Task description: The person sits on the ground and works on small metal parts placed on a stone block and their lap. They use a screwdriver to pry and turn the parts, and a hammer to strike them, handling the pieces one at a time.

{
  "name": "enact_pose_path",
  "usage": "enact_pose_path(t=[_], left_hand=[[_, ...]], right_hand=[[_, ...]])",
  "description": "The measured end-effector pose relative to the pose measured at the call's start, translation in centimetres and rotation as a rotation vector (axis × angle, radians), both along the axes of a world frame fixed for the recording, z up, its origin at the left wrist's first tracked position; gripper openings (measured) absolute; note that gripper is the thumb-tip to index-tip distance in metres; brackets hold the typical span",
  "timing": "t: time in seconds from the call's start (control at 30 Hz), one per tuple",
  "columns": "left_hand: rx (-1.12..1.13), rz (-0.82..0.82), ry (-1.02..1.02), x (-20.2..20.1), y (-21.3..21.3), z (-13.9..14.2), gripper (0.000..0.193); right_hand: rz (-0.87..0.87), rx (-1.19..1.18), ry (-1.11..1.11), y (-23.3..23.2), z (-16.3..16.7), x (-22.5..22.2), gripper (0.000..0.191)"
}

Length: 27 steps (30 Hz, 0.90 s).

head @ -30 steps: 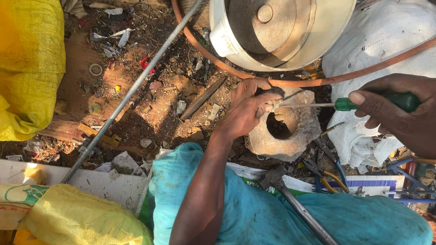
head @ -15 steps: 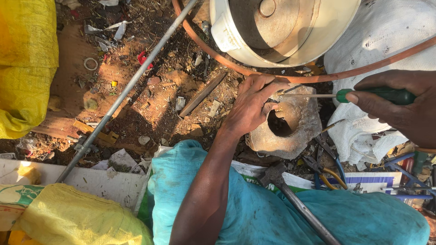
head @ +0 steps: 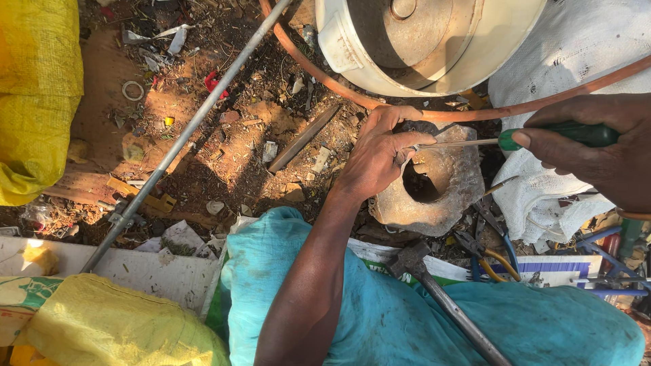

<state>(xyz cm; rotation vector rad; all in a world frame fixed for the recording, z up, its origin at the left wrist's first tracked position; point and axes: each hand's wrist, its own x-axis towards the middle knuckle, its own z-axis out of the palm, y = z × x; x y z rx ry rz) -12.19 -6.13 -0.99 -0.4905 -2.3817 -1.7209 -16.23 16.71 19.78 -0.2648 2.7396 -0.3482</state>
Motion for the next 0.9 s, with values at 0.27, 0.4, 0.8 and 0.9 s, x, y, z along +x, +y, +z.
enact_pose_path(t=[0.27, 0.4, 0.8, 0.9], left_hand=[[0.007, 0.012, 0.003, 0.0, -0.1, 0.0, 0.045], [0.138, 0.018, -0.039, -0.3, -0.3, -0.4, 0.049], [0.075, 0.07, -0.076, -0.7, -0.8, -1.2, 0.024], [0.116, 0.058, -0.134, -0.7, -0.6, -1.3, 0.028]], right_hand=[[0.328, 0.012, 0.111, 1.8, -0.8, -1.3, 0.028], [0.579, 0.08, 0.175, 1.1, -0.6, -2.0, 0.028], [-0.229, 0.527, -0.671, -0.1, -2.7, -5.4, 0.032], [-0.131, 0.506, -0.556, 0.9, -3.8, -3.3, 0.036]])
